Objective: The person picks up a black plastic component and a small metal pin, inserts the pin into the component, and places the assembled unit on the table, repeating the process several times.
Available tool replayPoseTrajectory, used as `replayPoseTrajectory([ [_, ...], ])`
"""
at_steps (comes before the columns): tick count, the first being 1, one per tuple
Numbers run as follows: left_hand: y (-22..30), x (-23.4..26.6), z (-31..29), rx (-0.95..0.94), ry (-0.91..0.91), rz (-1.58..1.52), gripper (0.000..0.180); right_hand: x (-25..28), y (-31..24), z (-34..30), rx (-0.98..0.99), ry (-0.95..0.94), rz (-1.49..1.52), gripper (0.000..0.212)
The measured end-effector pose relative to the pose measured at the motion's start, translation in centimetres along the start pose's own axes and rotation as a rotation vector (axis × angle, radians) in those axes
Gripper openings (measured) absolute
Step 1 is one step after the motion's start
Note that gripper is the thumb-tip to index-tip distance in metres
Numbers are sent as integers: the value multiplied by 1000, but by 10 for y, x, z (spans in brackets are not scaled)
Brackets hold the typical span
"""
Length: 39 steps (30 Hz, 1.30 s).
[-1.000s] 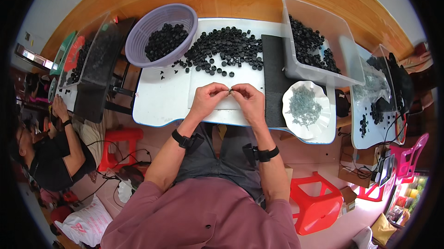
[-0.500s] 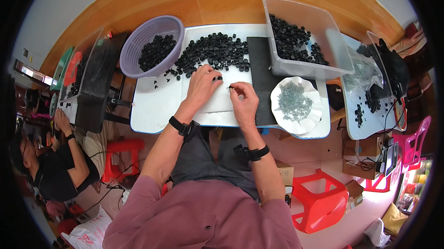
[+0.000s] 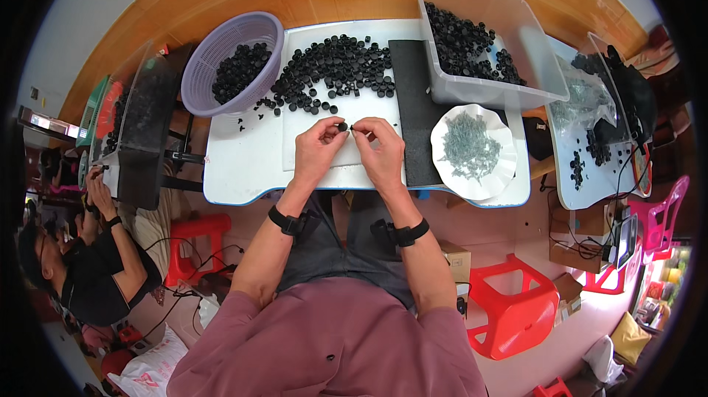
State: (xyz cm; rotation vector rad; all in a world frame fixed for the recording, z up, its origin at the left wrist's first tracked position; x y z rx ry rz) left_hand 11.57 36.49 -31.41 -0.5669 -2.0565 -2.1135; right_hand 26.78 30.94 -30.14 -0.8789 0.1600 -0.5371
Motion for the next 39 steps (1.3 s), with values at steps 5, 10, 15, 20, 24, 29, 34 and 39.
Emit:
replayPoseTrajectory([
  [5,2,-2,-3,-50,32,10,31,-2,-1,0,22,-27,-17,11],
  [10,5,-4,-3,-91,51,18,28,-3,-4,0,62,-22,-6,12],
  [15,8,-4,-4,-130,47,32,28,-4,-2,0,68,-32,-7,12],
  [20,9,-4,-4,-168,31,21,27,-5,-6,1,80,-41,-10,11],
  [24,8,-4,-5,-149,40,30,28,-6,-5,1,68,-56,-19,11],
  [29,8,-3,-5,-147,42,22,27,-7,-5,1,43,-91,-33,11],
  [34,4,-2,-5,-122,19,20,29,-7,-1,0,-29,-82,-35,10],
  [39,4,-2,-6,-113,9,10,31,-5,3,-2,-84,-76,-29,11],
])
Point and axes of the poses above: each hand's wrist, its own z-axis towards the middle knuckle, its own x-axis out of the back of the hand, y = z × x, the point moved 3 cm from there along z, towards the middle knuckle, and after that the axes turned 12 degrees about x, right-handed, at the moved point
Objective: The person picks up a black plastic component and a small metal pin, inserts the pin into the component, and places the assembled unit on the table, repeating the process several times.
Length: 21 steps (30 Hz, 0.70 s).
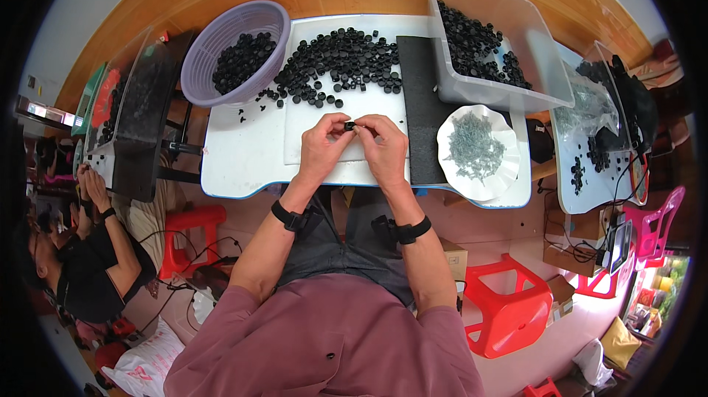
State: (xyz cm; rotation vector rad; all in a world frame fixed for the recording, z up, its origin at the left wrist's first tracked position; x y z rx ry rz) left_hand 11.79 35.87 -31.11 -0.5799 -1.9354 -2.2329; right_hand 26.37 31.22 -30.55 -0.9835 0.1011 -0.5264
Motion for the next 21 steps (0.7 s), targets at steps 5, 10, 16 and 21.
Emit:
replayPoseTrajectory([
  [5,0,1,1,2,-56,-26,32,2,-3,2,9,21,38,12],
  [10,0,3,1,3,-90,-68,28,4,-4,1,28,16,46,13],
  [16,0,4,-1,0,-87,-48,27,3,-2,0,15,-12,78,14],
  [21,2,4,-1,2,-89,-34,28,3,0,-1,2,-17,83,13],
])
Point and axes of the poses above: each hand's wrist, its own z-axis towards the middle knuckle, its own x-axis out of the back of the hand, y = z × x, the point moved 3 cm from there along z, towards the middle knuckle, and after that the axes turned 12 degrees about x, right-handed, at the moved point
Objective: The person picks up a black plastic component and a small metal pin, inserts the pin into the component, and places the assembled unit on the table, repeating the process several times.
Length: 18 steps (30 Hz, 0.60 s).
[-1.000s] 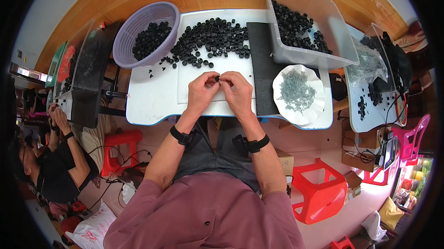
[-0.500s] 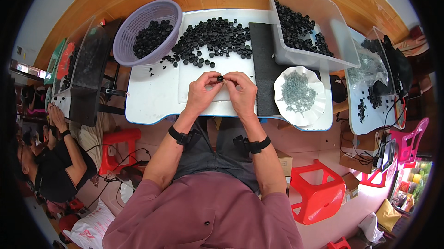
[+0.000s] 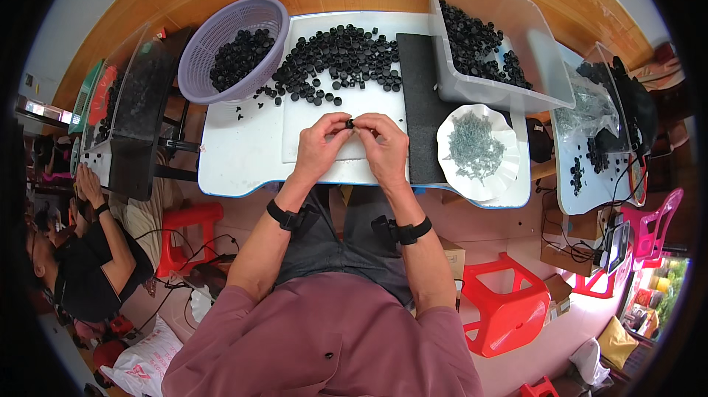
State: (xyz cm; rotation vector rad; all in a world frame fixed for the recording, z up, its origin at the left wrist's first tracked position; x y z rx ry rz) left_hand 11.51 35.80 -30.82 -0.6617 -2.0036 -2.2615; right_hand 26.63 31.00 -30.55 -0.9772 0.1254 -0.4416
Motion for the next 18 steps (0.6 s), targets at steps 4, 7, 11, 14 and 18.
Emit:
replayPoseTrajectory([
  [4,-1,0,0,2,6,-3,28,0,2,0,-54,20,20,13],
  [7,-3,-1,0,40,4,-5,28,0,3,0,-62,9,23,14],
  [11,-3,-2,-1,44,9,-12,28,1,4,-1,-73,5,48,16],
  [14,-3,-1,-1,45,18,-2,28,1,5,-1,-76,3,64,15],
  [18,-4,-1,-1,25,20,17,29,1,9,-2,-77,-5,66,15],
])
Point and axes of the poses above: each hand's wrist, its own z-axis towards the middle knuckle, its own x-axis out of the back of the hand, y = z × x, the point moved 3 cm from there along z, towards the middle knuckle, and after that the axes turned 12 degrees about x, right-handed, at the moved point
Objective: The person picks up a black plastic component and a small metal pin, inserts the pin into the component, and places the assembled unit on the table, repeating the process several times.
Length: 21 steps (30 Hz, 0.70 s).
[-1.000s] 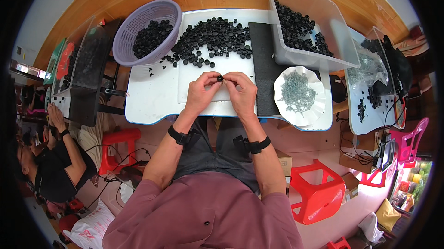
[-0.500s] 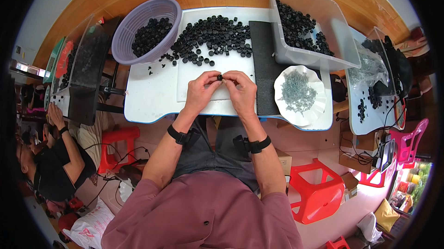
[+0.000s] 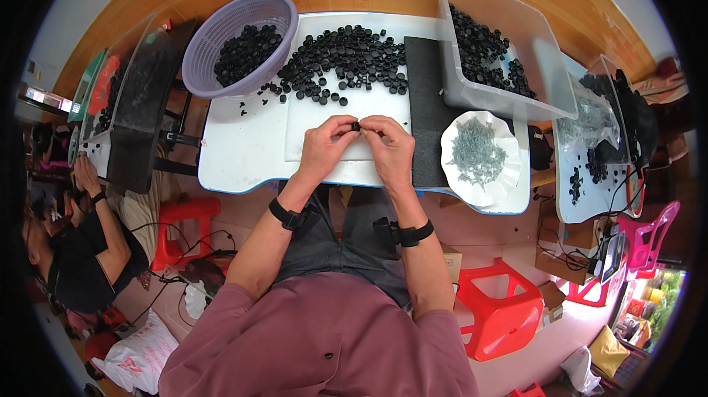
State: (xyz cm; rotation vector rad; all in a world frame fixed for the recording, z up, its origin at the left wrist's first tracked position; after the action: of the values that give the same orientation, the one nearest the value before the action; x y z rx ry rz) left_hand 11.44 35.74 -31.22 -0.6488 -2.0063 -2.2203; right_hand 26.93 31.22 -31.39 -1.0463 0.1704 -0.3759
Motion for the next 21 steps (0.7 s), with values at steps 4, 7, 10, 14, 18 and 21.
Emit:
replayPoseTrajectory([
  [4,2,0,-1,-18,3,7,29,1,2,-1,-16,16,0,14],
  [7,2,-1,0,-21,-2,-13,29,1,1,0,-5,26,-5,14],
  [10,1,-1,-1,-8,-6,-5,29,1,-1,0,2,24,-4,14],
  [14,3,-1,-1,-21,-3,4,28,2,-3,0,-20,24,9,14],
  [18,1,0,-1,24,-10,0,28,0,-2,-1,-49,35,5,14],
  [21,1,1,0,33,-13,2,27,0,-5,1,7,24,-24,14],
])
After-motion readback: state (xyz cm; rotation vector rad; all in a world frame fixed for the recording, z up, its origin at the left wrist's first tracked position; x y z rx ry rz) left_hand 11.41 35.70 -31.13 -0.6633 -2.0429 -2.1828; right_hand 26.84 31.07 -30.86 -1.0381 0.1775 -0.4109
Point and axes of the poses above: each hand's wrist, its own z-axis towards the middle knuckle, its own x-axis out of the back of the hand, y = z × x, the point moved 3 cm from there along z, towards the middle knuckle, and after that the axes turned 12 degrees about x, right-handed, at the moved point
